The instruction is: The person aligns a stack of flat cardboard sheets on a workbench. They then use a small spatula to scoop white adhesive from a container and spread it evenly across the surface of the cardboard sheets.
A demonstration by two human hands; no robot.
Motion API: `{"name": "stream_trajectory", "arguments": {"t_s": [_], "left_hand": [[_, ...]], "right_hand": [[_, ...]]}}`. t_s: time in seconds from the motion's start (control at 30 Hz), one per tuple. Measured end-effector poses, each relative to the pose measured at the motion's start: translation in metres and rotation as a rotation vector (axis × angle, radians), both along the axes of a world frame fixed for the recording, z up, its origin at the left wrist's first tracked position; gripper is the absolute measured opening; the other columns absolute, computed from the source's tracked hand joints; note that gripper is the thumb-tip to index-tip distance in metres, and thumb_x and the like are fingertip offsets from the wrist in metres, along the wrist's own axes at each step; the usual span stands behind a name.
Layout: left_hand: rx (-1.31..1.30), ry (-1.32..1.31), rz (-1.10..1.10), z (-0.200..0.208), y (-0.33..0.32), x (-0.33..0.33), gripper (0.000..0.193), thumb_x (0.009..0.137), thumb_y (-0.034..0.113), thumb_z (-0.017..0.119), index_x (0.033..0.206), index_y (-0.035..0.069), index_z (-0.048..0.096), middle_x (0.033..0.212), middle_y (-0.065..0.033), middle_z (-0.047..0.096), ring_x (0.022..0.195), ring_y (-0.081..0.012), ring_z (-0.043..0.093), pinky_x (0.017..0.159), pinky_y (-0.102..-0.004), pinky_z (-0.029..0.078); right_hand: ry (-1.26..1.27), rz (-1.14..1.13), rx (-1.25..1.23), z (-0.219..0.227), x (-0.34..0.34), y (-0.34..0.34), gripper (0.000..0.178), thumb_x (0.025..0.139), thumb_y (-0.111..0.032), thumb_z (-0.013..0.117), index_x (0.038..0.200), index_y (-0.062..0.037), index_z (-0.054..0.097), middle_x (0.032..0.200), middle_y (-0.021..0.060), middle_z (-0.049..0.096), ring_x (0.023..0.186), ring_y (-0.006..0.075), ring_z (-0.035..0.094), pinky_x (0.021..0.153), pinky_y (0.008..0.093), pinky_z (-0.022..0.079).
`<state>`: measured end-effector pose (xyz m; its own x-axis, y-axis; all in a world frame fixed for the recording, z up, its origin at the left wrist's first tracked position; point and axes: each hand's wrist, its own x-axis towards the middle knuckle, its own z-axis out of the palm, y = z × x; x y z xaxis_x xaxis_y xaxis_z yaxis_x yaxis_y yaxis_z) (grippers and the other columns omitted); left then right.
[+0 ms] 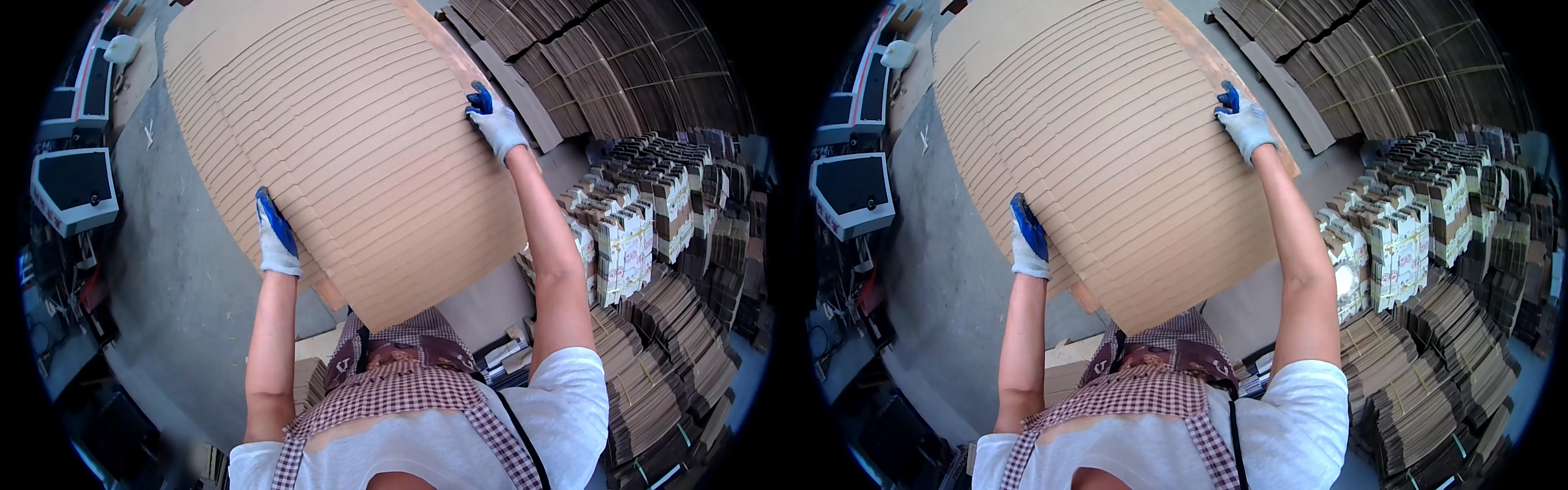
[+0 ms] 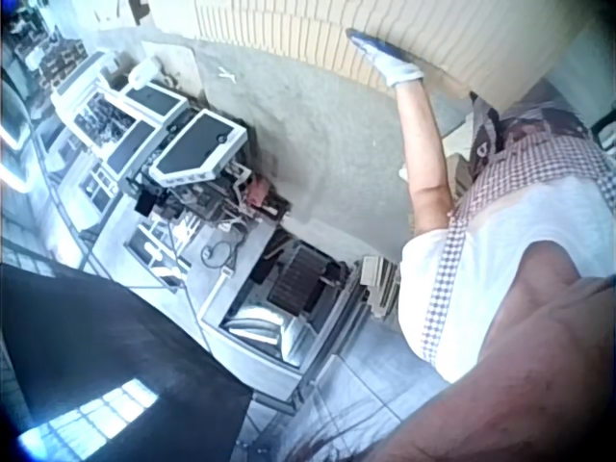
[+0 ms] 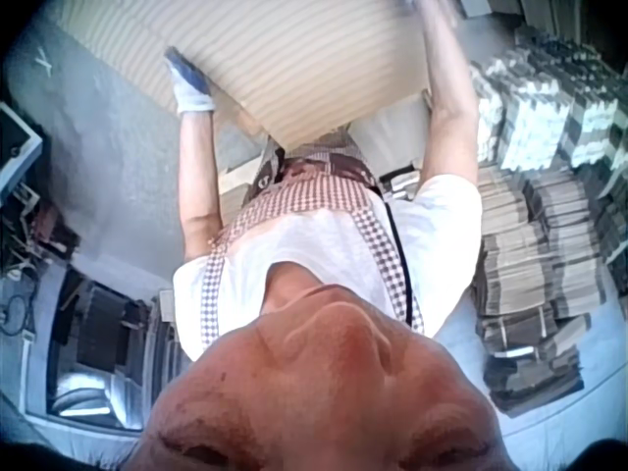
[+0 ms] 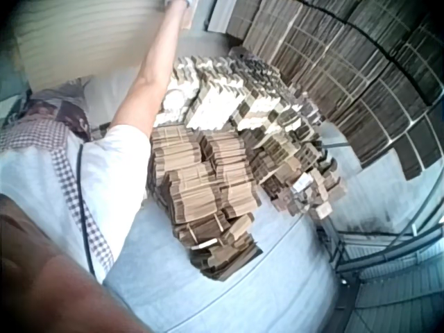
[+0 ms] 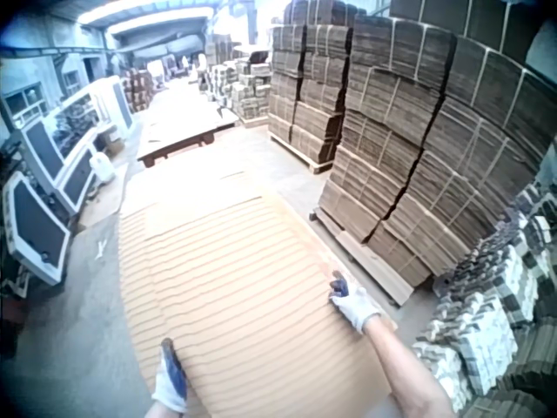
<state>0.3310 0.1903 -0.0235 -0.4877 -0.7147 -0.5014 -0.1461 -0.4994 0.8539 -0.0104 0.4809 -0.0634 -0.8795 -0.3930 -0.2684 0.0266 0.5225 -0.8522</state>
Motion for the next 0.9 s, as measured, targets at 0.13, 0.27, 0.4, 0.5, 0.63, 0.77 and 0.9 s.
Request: {"name": "stream_trajectory", "arguments": {"t_s": [0.13,0.27,0.4,0.5,0.63,0.77,0.9], "left_hand": [[0.019,-0.014,-0.011,0.008,0.007,-0.004,0.062,0.109,0.044,0.037,0.159,0.008,0.027,0.163,-0.0064,0.031,0.147,-0.0205,0.034,0.122,-0.0359,0.026],[-0.014,-0.004,-0.013,-0.004,0.002,0.002,0.062,0.109,0.043,0.037,0.159,0.007,0.027,0.162,-0.0066,0.031,0.147,-0.0205,0.034,0.122,-0.0359,0.026],[-0.041,-0.004,-0.02,-0.007,0.002,0.002,0.063,0.109,0.044,0.037,0.158,0.007,0.027,0.162,-0.0079,0.031,0.147,-0.0211,0.034,0.122,-0.0365,0.026],[0.003,0.011,-0.043,0.0,0.006,-0.001,0.064,0.109,0.047,0.036,0.158,0.007,0.028,0.159,-0.009,0.035,0.142,-0.0212,0.041,0.119,-0.0358,0.033],[0.056,0.052,-0.024,0.006,0.012,-0.005,0.067,0.108,0.051,0.035,0.158,0.007,0.028,0.155,-0.01,0.04,0.137,-0.0217,0.047,0.115,-0.0355,0.04],[0.068,0.086,0.01,0.01,0.015,-0.006,0.067,0.108,0.052,0.035,0.158,0.009,0.026,0.156,-0.0094,0.039,0.138,-0.0219,0.045,0.116,-0.0358,0.039],[-0.041,0.052,0.01,0.0,0.011,-0.002,0.065,0.108,0.05,0.035,0.158,0.008,0.027,0.156,-0.0091,0.038,0.139,-0.0212,0.045,0.116,-0.0356,0.039]], "right_hand": [[0.056,-0.02,-0.014,-0.002,0.002,0.0,0.055,0.091,-0.017,0.066,0.145,-0.0176,0.055,0.122,0.0065,0.071,0.098,0.0146,0.068,0.086,0.0288,0.054],[0.351,0.066,0.159,-0.006,0.003,-0.008,0.053,0.09,-0.018,0.066,0.142,-0.018,0.057,0.126,0.0112,0.069,0.107,0.0234,0.068,0.095,0.0361,0.052],[0.662,0.189,0.304,-0.009,0.003,-0.005,0.048,0.09,-0.022,0.065,0.138,-0.0192,0.06,0.115,0.0126,0.071,0.104,0.0288,0.067,0.096,0.0413,0.049],[0.864,0.26,0.394,-0.012,0.002,-0.003,0.047,0.09,-0.021,0.065,0.137,-0.0193,0.06,0.105,0.012,0.072,0.096,0.0291,0.067,0.089,0.0428,0.05],[0.977,0.304,0.391,-0.012,-0.003,-0.003,0.045,0.089,-0.017,0.065,0.134,-0.016,0.063,0.094,0.01,0.072,0.085,0.0278,0.068,0.082,0.0422,0.051],[0.964,0.295,0.342,-0.012,-0.003,-0.004,0.046,0.088,-0.014,0.065,0.133,-0.0158,0.064,0.088,0.0118,0.071,0.081,0.0291,0.067,0.08,0.0434,0.051],[0.964,0.287,0.319,-0.01,-0.002,-0.005,0.045,0.088,-0.013,0.066,0.133,-0.0159,0.064,0.086,0.0121,0.07,0.079,0.0291,0.066,0.079,0.0433,0.052]]}}
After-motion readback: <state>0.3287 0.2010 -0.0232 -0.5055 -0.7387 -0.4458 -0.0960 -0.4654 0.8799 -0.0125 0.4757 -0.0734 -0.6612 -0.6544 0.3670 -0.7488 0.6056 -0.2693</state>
